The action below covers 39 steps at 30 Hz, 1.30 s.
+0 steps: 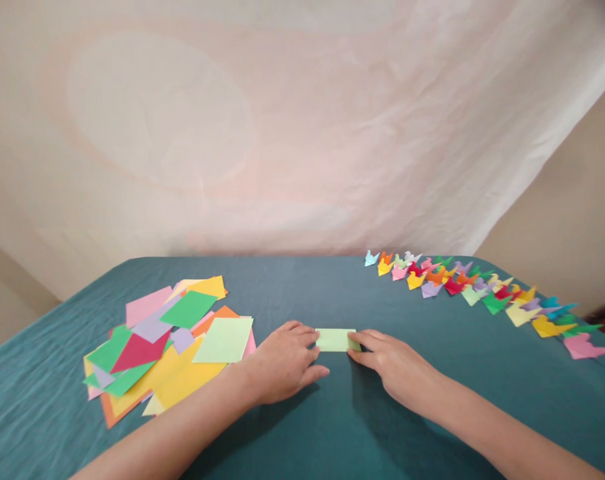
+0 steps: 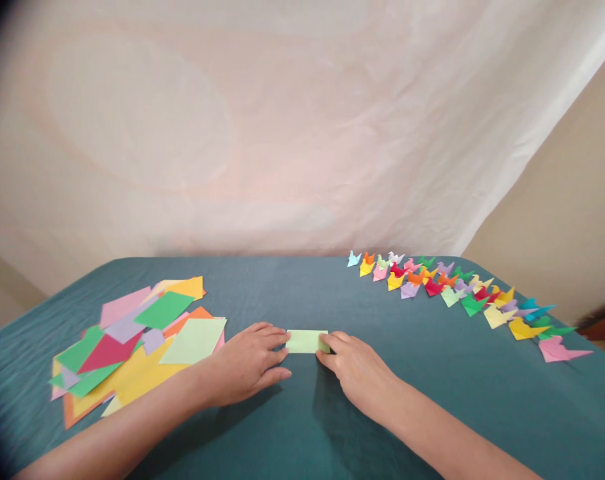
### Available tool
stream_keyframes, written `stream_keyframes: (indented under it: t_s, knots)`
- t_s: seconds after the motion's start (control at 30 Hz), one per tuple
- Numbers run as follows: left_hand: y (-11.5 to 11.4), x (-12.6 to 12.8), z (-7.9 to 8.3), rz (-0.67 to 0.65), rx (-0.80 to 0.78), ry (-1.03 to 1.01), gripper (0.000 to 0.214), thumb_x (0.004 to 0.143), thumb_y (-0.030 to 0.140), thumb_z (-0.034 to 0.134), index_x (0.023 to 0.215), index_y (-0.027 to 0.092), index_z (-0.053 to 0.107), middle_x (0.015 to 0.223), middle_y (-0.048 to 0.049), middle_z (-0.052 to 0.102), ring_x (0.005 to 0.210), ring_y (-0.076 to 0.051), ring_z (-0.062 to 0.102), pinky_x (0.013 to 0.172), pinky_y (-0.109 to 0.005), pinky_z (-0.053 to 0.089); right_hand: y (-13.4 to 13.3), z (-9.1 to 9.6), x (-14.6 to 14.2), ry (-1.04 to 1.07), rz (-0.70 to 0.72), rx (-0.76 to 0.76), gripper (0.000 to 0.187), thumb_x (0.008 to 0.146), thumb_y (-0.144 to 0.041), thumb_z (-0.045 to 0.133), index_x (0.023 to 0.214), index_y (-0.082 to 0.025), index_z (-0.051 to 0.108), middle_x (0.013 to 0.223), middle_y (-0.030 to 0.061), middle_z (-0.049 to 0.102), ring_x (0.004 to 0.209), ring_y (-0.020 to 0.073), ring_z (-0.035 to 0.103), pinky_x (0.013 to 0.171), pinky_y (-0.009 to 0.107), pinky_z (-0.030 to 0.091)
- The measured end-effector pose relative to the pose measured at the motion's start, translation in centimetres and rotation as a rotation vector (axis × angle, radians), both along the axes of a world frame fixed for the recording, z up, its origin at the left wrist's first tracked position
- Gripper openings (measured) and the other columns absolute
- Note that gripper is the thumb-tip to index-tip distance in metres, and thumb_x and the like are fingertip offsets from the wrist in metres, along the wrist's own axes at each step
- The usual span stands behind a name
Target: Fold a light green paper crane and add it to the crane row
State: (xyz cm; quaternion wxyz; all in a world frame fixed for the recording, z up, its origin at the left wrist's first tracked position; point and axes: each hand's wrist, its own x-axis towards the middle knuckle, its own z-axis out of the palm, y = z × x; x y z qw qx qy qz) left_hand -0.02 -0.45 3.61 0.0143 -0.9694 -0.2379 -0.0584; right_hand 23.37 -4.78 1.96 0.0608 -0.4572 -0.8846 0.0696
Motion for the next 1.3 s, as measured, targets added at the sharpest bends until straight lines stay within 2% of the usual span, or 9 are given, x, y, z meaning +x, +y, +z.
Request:
stream_keyframes:
  t_s: [0.3,0.57,0.73,0.87,1.0,1.1,1.3]
  knots:
    - [0.3,-0.1,0.1,-0.010,-0.026,0.000,0.035,0.089,0.043,0.044,0.092,0.017,0.066,0.109,-0.0109,0.062,0.104,-0.024,0.055,0.095,-0.040,0.036,0.3,0.0,0.7,-0.022,0.019,0.010,0.044,0.080,-0.003,0.042,0.114,-0.021,0.062,0.126,0.0118,0.054,0.111,0.0247,0.049,0.091,0.039,0.041]
    - [0.8,-0.4,-0.1,-0.074,-0.027,-0.050,0.028,0.090,0.035,0.044,0.090,0.016,0.064,0.101,-0.0092,0.064,0.102,-0.021,0.056,0.093,-0.035,0.039,0.6,0.4,1.0,0.014,0.024,-0.028,0.041,0.081,-0.006,0.044,0.113,-0.024,0.063,0.123,0.0103,0.055,0.109,0.0228,0.049,0.091,0.037,0.040]
    - [0.9,-0.5,0.2,-0.110,-0.013,-0.013,0.028,0.090,0.033,0.044,0.086,0.015,0.065,0.098,-0.0097,0.064,0.102,-0.022,0.056,0.093,-0.036,0.039,0.6,0.3,1.0,0.011,0.030,-0.033,0.040,0.082,-0.007,0.043,0.112,-0.024,0.063,0.124,0.0109,0.054,0.108,0.0227,0.049,0.091,0.037,0.040]
    - [1.2,-0.7,0.6,-0.135,-0.077,-0.009,0.028,0.091,0.029,0.042,0.080,0.016,0.064,0.092,-0.0079,0.065,0.098,-0.020,0.058,0.091,-0.032,0.041,0.6,0.2,1.0,0.021,0.025,-0.031,0.040,0.082,-0.007,0.041,0.111,-0.023,0.064,0.126,0.0110,0.053,0.108,0.0223,0.049,0.090,0.037,0.041]
    - [2.0,-0.9,-0.2,-0.095,-0.156,-0.153,0.028,0.092,0.023,0.038,0.085,0.017,0.064,0.089,-0.0057,0.067,0.092,-0.017,0.060,0.086,-0.029,0.043,0.6,0.1,1.0,0.027,0.037,-0.032,0.040,0.083,-0.007,0.039,0.110,-0.023,0.065,0.126,0.0111,0.053,0.109,0.0223,0.049,0.091,0.037,0.041]
    - [2.3,-0.9,-1.2,-0.031,-0.186,-0.241,0.022,0.090,0.026,0.043,0.088,0.017,0.063,0.090,-0.0044,0.067,0.090,-0.016,0.060,0.084,-0.029,0.043,0.6,0.1,0.9,0.009,0.031,-0.017,0.041,0.083,-0.007,0.038,0.111,-0.022,0.064,0.125,0.0121,0.054,0.110,0.0230,0.049,0.091,0.038,0.042]
    - [2.0,-0.5,-1.8,0.033,-0.120,-0.220,0.024,0.088,0.036,0.049,0.100,0.018,0.059,0.092,-0.0066,0.065,0.091,-0.019,0.058,0.082,-0.031,0.043,0.3,0.5,0.6,-0.003,0.020,0.021,0.040,0.082,-0.006,0.040,0.109,-0.020,0.065,0.123,0.0132,0.055,0.109,0.0244,0.051,0.090,0.039,0.044]
